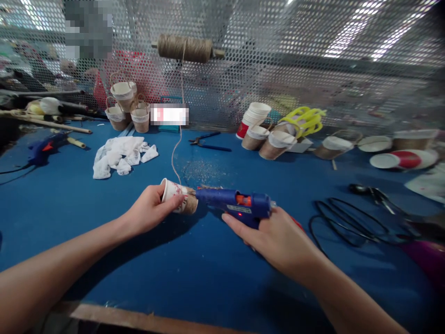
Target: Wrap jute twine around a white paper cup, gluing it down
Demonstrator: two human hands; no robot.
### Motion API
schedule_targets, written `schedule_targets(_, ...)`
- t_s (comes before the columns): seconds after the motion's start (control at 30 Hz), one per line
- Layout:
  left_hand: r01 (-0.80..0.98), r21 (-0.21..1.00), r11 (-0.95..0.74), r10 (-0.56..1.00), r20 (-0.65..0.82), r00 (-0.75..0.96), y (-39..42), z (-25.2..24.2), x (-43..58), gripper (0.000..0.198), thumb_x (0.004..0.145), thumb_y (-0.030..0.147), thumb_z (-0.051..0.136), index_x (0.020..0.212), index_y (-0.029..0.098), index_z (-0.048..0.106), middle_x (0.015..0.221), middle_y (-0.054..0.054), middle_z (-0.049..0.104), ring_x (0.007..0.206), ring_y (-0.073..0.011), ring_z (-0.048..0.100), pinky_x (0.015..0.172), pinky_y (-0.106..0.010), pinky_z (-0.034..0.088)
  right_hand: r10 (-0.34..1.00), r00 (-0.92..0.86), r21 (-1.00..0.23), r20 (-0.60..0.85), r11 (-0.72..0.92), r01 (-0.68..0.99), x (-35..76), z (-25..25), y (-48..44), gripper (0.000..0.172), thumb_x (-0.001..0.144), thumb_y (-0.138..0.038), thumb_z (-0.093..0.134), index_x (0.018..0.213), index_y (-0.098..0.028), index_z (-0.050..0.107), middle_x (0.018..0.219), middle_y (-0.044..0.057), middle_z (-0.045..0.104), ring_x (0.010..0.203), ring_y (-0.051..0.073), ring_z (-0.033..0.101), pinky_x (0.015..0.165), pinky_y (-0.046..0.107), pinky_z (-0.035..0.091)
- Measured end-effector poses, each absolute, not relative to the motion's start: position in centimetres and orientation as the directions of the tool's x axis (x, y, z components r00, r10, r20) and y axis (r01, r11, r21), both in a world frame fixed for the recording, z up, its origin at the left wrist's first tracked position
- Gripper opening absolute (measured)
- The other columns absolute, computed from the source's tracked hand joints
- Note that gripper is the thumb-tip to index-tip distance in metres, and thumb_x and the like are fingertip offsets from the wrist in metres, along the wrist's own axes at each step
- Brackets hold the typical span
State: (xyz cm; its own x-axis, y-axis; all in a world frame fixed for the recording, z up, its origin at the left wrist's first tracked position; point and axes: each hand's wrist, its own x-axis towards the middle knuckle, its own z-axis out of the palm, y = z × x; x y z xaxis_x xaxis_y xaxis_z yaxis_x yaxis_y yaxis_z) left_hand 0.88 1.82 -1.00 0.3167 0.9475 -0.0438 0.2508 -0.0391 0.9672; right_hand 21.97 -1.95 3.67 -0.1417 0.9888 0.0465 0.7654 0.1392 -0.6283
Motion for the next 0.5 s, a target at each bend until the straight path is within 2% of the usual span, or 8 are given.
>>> schedule_targets(0.13, 0.174, 0.984, 0.038, 0.957, -0.086, 0.276, 1.87, -0.49, 1.2, 0.029, 0.073, 0.035, 0.06, 0.088, 0.012, 0.069, 0.084, -0.007, 0.071, 0.071, -0.0183, 0.063, 0.066, -0.024, 0.047, 0.982, -0.16, -0.6, 0.096, 0.186, 0.778, 21.85, 3.8, -1.88, 0.029, 0.069, -0.031, 0.057, 0.045, -0.025, 0.042, 0.033, -0.006, 0.039, 0.033, 0.01, 0.035, 0.034, 0.025, 0.031)
schedule_targets(0.23, 0.152, 0.987, 0.045, 0.959, -0.086, 0.27, 1.86, -0.41, 1.22, 0.026, 0.074, 0.034, 0.06, 0.085, 0.013, 0.069, 0.084, -0.007, 0.071, 0.071, -0.0174, 0.063, 0.067, -0.024, 0.047, 0.982, -0.15, -0.607, 0.113, 0.188, 0.772, 21.76, 3.93, -1.85, 0.026, 0.067, -0.031, 0.058, 0.046, -0.024, 0.045, 0.039, -0.004, 0.046, 0.038, 0.011, 0.04, 0.039, 0.025, 0.037)
schedule_targets(0.4, 0.249, 0.967, -0.047, 0.954, -0.03, 0.3, 1.7, -0.69, 1.01, 0.03, 0.076, 0.035, 0.056, 0.089, 0.011, 0.067, 0.082, -0.007, 0.07, 0.068, -0.0177, 0.061, 0.065, -0.026, 0.047, 0.992, -0.123, -0.673, -0.005, 0.088, 0.734, 21.8, 4.03, -2.02, 0.025, 0.072, -0.036, 0.055, 0.051, -0.024, 0.047, 0.037, -0.004, 0.047, 0.033, 0.011, 0.041, 0.035, 0.026, 0.035)
schedule_targets(0.5, 0.291, 0.953, -0.086, 0.946, -0.013, 0.323, 1.64, -0.81, 0.97, 0.032, 0.078, 0.036, 0.053, 0.089, 0.01, 0.067, 0.082, -0.008, 0.069, 0.069, -0.0188, 0.061, 0.066, -0.027, 0.047, 0.994, -0.11, -0.665, -0.012, 0.074, 0.744, 21.87, 3.81, -2.06, 0.027, 0.073, -0.037, 0.055, 0.051, -0.024, 0.045, 0.036, -0.004, 0.047, 0.033, 0.012, 0.042, 0.035, 0.026, 0.036)
